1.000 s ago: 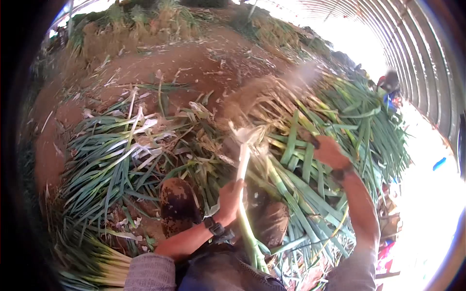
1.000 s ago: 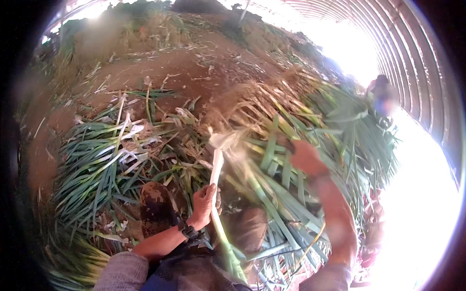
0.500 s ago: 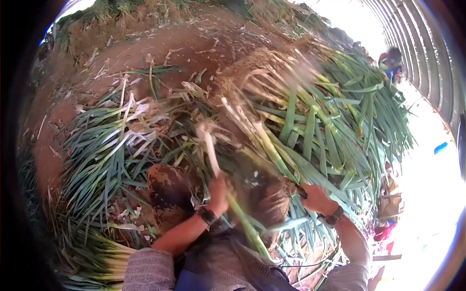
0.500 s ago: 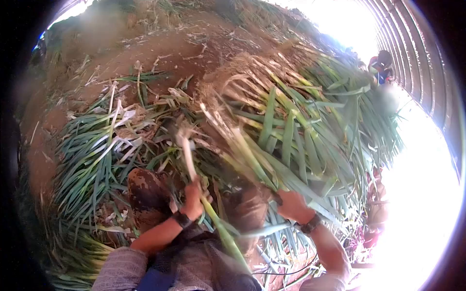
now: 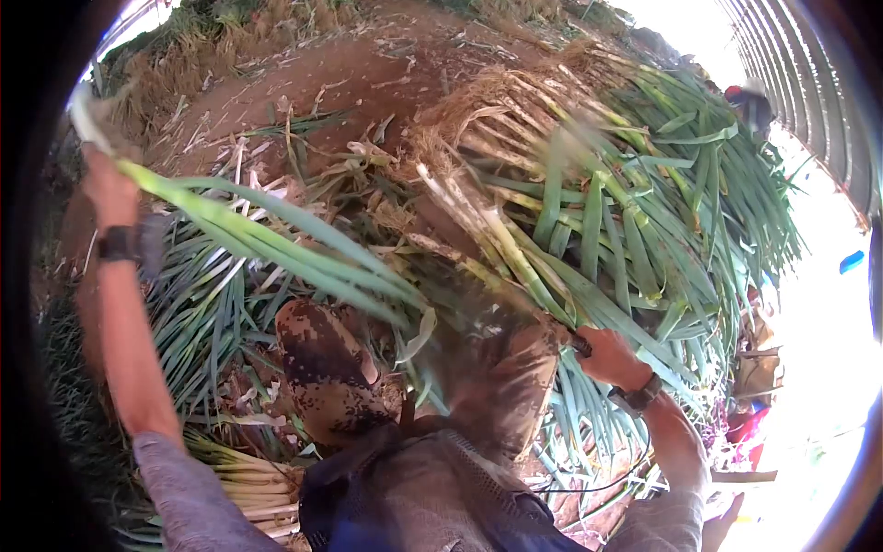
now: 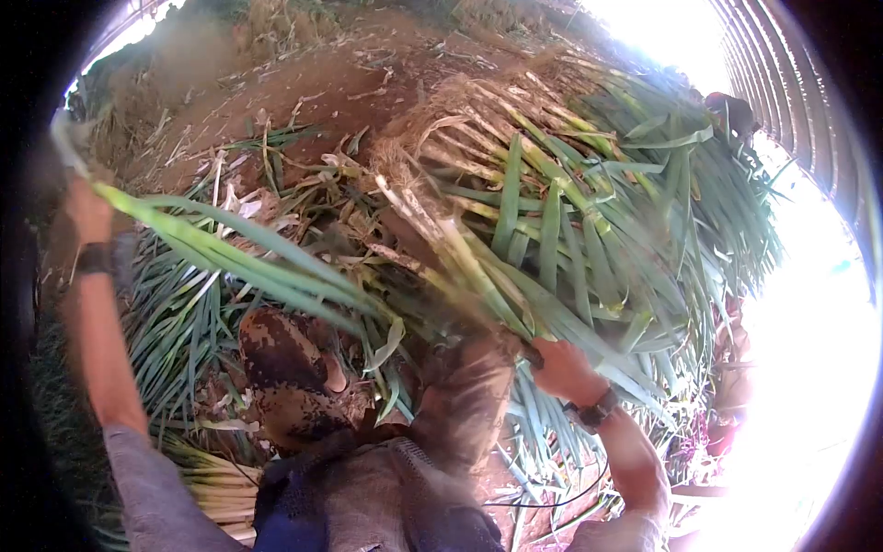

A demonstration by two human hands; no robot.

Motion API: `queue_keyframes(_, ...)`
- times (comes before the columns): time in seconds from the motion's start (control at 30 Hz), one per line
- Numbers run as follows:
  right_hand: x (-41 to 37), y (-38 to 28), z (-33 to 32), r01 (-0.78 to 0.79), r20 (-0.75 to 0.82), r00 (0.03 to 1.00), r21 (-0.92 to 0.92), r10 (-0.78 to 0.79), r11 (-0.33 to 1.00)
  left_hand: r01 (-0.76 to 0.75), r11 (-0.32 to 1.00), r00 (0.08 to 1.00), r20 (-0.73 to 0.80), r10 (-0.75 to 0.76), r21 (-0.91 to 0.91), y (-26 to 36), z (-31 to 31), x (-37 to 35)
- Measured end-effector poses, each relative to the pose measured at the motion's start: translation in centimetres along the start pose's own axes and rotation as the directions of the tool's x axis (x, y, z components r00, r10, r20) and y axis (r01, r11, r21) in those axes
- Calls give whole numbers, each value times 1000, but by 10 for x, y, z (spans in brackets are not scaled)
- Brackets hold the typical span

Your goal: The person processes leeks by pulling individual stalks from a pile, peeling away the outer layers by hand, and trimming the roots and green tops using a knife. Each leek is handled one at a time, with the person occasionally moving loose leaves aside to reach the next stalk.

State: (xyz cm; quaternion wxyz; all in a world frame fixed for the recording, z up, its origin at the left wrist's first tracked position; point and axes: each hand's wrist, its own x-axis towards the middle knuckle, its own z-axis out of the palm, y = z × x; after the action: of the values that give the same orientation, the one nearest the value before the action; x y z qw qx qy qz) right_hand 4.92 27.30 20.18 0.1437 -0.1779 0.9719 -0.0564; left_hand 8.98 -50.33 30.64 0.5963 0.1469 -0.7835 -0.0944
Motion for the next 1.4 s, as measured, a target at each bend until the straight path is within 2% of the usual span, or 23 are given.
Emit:
queue_keyframes(0.13, 2, -9, -7, 44, 20, 999, -26, -43, 999, 175, 979, 985, -16, -174, 100, -79, -38, 86)
queue_keyframes(0.2, 1, -18, -17, 35, 32, 999, -44, -33, 998, 196, 966, 977, 50, -207, 171, -79, -38, 77)
queue_keyframes(0.27, 3, -23, -23, 24, 36, 999, -57, -21, 998, 231, 971, 954, 181, -237, 57, -46, -28, 27)
queue_keyframes(0.3, 2, -22, -25, 14, 43, 999, -77, -11, 997, 437, 892, 854, 364, -371, -117, 23, -24, -11)
queue_keyframes(0.33, -2, -22, -26, -1, 58, 998, -98, 7, 995, 653, 730, 701, 525, -482, -201, 96, -19, -48)
queue_keyframes(0.37, -6, -21, -28, -7, 66, 998, -103, 14, 995, 699, 620, 653, 672, -350, -356, 134, 0, -94)
queue_keyframes(0.4, -10, -21, -31, -18, 77, 997, -137, 29, 990, 647, 554, 638, 770, -17, -524, 99, 51, -159)
queue_keyframes(0.43, -14, -21, -33, -30, 84, 995, -171, 45, 985, 892, 268, 398, 913, -83, -365, 199, 32, -186)
queue_keyframes(0.47, -17, -18, -33, -37, 84, 995, -181, 53, 983, 930, 194, 308, 950, 60, -313, 224, 55, -234)
queue_keyframes(0.5, -21, -13, -32, -46, 72, 996, -186, 61, 982, 990, -138, 10, 1000, 7, -9, 257, 75, -273)
queue_keyframes(0.53, -24, -7, -31, -56, 59, 996, -191, 69, 980, 988, -114, -99, 995, 18, 100, 290, 89, -304)
queue_keyframes(0.57, -26, -1, -28, -64, 60, 995, -203, 78, 977, 973, -190, -119, 991, 67, 130, 314, 96, -334)
queue_keyframes(0.63, -28, 10, -23, -89, 4, 996, -130, 90, 988, 948, -202, -242, 969, 47, 246, 354, 132, -389)
queue_keyframes(0.67, -29, 8, -24, -93, 1, 996, -136, 94, 986, 947, -206, -239, 970, 53, 244, 364, 150, -413)
queue_keyframes(0.73, -31, -3, -22, -89, 73, 993, -52, 93, 995, 901, -375, -128, 960, 250, 218, 380, 176, -450)
queue_keyframes(0.83, -32, -10, -29, -126, 96, 988, 27, 123, 992, 826, -499, -127, 949, 290, 263, 410, 164, -432)
queue_keyframes(0.97, -36, -8, -30, -169, 95, 982, 43, 164, 985, 823, -483, -195, 947, 254, 299, 421, 163, -433)
queue_keyframes(1.07, -42, -7, -31, -182, 99, 980, 101, 172, 978, 832, -501, -157, 967, 199, 238, 430, 173, -437)
queue_keyframes(1.13, -46, -6, -36, -185, 87, 980, 93, 177, 978, 934, -357, -10, 1000, 17, 15, 437, 174, -427)
queue_keyframes(1.27, -54, 12, -50, -184, 69, 982, 136, 176, 974, 914, -398, -52, 996, 76, 78, 448, 162, -397)
queue_keyframes(1.33, -57, 12, -66, -260, 101, 964, 164, 246, 952, 920, -369, -105, 991, 87, 130, 460, 154, -378)
queue_keyframes(1.37, -62, 16, -65, -226, 29, 974, 263, 226, 938, 924, -380, -24, 999, 31, 34, 471, 151, -370)
queue_keyframes(1.4, -64, 13, -70, -231, 30, 972, 270, 231, 935, 927, -374, -28, 999, 35, 39, 482, 150, -359)
